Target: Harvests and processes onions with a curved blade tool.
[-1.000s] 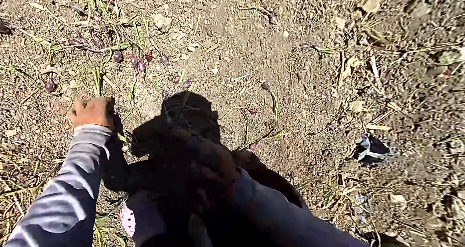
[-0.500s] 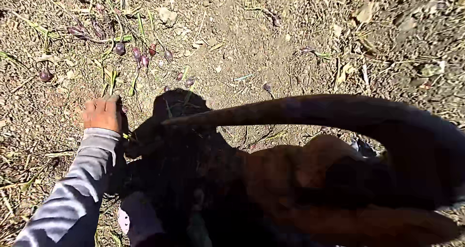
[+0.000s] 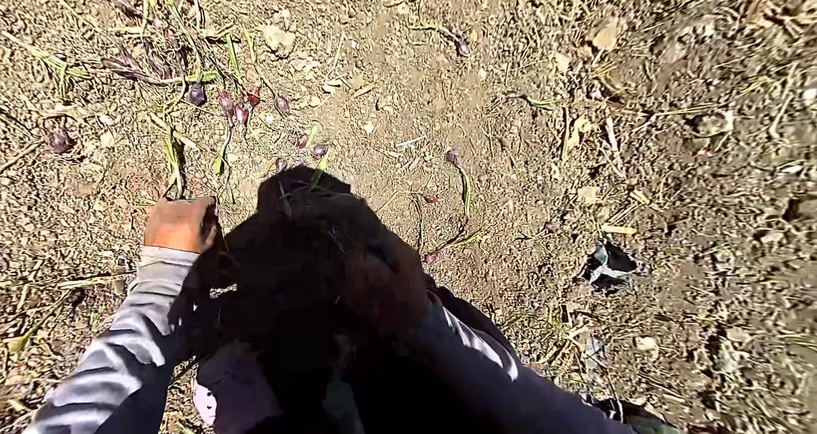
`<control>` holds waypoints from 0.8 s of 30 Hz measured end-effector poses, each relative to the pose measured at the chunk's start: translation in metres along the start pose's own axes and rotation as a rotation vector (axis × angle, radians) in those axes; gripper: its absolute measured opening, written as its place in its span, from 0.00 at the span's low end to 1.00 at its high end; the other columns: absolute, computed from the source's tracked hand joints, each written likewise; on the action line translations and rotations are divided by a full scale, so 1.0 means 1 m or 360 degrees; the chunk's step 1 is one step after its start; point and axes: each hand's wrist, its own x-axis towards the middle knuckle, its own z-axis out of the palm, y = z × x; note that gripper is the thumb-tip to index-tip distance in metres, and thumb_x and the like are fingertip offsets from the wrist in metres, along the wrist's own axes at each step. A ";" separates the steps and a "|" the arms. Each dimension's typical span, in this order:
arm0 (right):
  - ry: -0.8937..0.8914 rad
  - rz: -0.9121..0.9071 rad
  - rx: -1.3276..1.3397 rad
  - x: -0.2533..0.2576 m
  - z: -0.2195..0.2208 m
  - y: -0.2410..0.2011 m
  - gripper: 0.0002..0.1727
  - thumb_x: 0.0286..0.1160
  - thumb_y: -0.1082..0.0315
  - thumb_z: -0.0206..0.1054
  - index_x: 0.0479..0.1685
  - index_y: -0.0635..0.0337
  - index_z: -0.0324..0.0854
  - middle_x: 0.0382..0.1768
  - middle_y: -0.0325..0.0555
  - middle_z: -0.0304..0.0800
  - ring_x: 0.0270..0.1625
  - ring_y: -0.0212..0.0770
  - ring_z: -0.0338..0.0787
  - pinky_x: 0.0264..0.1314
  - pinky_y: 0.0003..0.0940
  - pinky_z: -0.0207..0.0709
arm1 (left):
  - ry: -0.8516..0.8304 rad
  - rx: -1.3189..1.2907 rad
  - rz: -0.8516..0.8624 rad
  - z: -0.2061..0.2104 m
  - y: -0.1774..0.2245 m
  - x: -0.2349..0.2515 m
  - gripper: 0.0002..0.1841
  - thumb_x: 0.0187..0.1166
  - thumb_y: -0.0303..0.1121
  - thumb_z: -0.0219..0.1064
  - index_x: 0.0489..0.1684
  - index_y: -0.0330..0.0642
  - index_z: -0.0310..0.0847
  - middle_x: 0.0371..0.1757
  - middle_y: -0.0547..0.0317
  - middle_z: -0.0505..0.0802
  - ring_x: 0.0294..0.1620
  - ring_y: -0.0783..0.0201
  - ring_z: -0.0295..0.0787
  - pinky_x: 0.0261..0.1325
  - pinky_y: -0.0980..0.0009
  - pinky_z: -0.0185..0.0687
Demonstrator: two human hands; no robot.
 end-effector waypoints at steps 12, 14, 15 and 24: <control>-0.0063 -0.0162 -0.0247 0.015 0.022 0.007 0.25 0.76 0.51 0.65 0.38 0.72 0.82 0.20 0.46 0.85 0.21 0.30 0.84 0.26 0.30 0.79 | -0.0604 -0.0111 -0.0232 -0.067 0.075 0.011 0.11 0.85 0.26 0.66 0.54 0.26 0.89 0.53 0.21 0.91 0.57 0.19 0.87 0.58 0.22 0.73; -0.0111 -0.0024 -0.0316 0.014 0.024 0.010 0.27 0.78 0.49 0.62 0.37 0.73 0.82 0.20 0.47 0.83 0.20 0.32 0.82 0.24 0.31 0.78 | -0.0662 -0.0143 -0.0100 -0.040 0.100 0.017 0.09 0.78 0.25 0.71 0.49 0.28 0.90 0.48 0.26 0.93 0.52 0.24 0.91 0.55 0.25 0.78; -0.0110 0.0029 -0.0267 0.009 0.018 0.003 0.26 0.78 0.49 0.62 0.37 0.70 0.81 0.20 0.44 0.83 0.20 0.30 0.81 0.23 0.29 0.78 | -0.0728 -0.0133 -0.0124 -0.010 0.106 0.012 0.10 0.78 0.26 0.72 0.52 0.30 0.89 0.51 0.29 0.93 0.54 0.26 0.90 0.58 0.26 0.79; 0.0029 -0.0223 -0.0207 -0.048 -0.087 0.005 0.25 0.78 0.41 0.65 0.35 0.57 0.80 0.20 0.35 0.81 0.22 0.23 0.81 0.24 0.23 0.80 | -0.0034 -0.0170 0.0514 0.032 0.126 0.044 0.11 0.73 0.24 0.72 0.50 0.29 0.91 0.55 0.26 0.91 0.59 0.20 0.86 0.55 0.24 0.78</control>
